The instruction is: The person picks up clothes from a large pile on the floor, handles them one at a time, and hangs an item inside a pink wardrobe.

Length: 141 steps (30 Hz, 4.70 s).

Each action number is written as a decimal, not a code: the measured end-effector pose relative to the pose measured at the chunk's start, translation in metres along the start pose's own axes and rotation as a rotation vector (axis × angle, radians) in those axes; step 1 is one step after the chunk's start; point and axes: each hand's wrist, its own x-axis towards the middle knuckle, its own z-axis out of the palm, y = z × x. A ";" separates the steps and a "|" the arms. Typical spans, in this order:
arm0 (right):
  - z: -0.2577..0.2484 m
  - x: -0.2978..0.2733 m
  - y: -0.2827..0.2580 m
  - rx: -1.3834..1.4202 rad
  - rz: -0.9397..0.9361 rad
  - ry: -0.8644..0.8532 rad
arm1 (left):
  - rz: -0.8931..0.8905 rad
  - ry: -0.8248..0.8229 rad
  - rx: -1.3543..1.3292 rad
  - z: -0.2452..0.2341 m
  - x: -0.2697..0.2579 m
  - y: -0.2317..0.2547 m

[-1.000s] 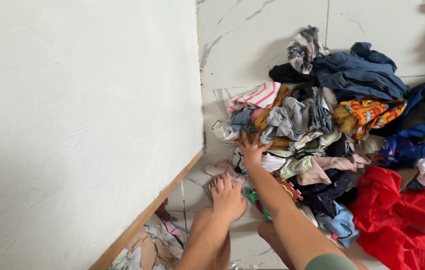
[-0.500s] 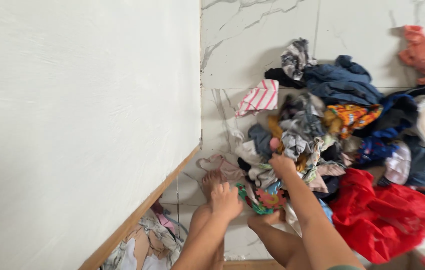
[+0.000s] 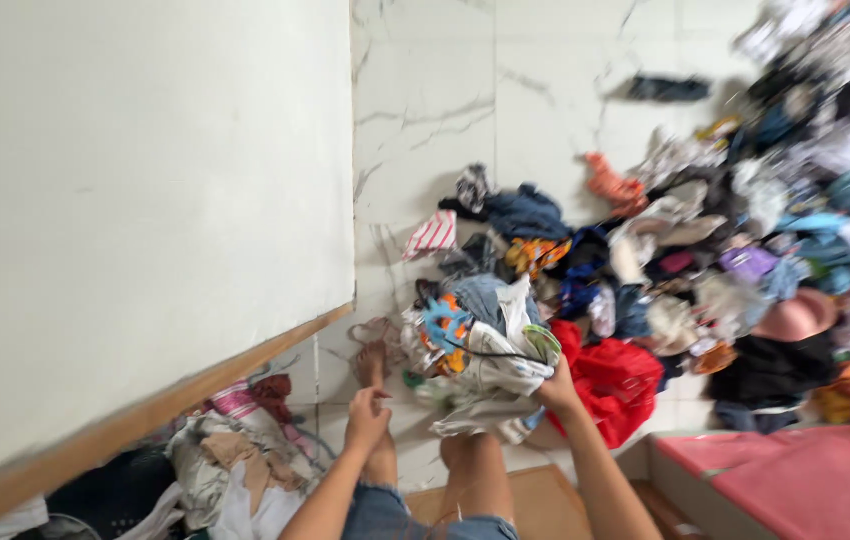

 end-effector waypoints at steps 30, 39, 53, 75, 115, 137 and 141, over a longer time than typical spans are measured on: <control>0.151 -0.092 -0.227 0.613 -0.390 0.022 | 0.818 -0.213 -0.174 -0.265 -0.099 0.245; 0.187 -0.154 -0.251 0.679 -0.478 0.118 | 0.364 0.428 -0.756 -0.423 -0.068 0.060; 0.153 -0.163 -0.278 0.603 -0.419 -0.001 | 0.704 0.756 -1.692 -0.573 -0.255 -0.012; 0.215 -0.084 -0.224 0.482 -0.018 -0.473 | -0.594 0.551 -0.494 -0.436 -0.332 -0.001; 0.427 -0.098 -0.202 0.718 -0.243 -0.217 | 1.057 -0.125 -0.041 -0.725 -0.118 0.181; 0.404 -0.106 -0.280 0.599 -0.288 0.138 | 0.466 -0.036 0.242 -0.774 -0.020 0.135; 0.420 -0.120 -0.300 0.464 -0.341 0.035 | 0.595 -0.309 0.373 -0.758 -0.014 0.118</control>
